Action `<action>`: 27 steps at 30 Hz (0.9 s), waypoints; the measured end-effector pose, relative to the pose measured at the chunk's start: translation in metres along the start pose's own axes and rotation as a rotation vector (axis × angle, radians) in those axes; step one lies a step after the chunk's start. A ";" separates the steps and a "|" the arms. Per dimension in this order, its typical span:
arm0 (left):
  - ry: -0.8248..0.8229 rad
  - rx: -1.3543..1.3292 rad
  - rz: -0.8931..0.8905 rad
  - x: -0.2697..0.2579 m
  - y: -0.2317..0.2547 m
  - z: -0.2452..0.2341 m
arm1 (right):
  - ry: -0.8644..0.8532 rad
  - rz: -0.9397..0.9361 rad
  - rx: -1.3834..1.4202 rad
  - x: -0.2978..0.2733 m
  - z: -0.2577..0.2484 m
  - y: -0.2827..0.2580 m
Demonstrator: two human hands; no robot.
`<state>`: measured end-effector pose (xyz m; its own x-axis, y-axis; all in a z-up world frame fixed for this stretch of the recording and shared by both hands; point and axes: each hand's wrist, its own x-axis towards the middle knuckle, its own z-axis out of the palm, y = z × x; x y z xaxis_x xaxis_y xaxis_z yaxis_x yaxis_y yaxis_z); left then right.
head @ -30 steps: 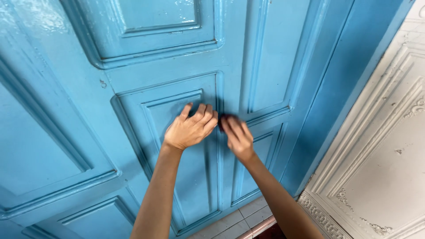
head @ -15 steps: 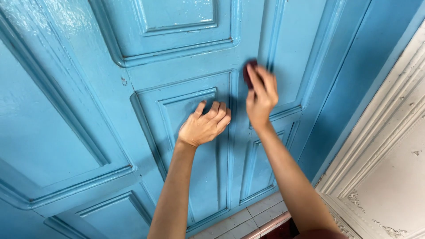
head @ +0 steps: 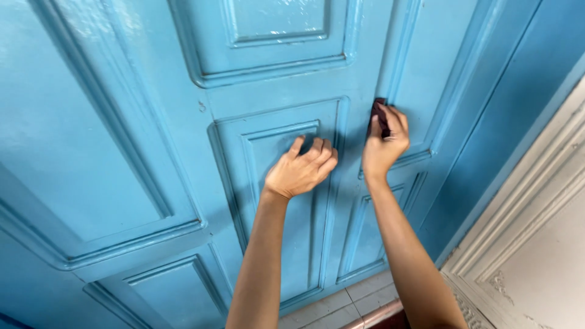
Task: Sanding a blue wooden door with a piece of sandpaper.
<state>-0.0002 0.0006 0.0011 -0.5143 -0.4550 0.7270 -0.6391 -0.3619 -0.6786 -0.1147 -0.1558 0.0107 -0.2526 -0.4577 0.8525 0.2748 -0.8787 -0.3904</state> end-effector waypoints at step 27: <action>-0.017 -0.069 0.003 0.002 0.000 -0.008 | -0.066 -0.159 -0.230 0.009 -0.006 -0.020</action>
<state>-0.0059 0.0064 0.0033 -0.5069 -0.4701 0.7226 -0.6759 -0.3036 -0.6716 -0.1279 -0.1427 0.0240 -0.2130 -0.3083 0.9271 0.0166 -0.9499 -0.3121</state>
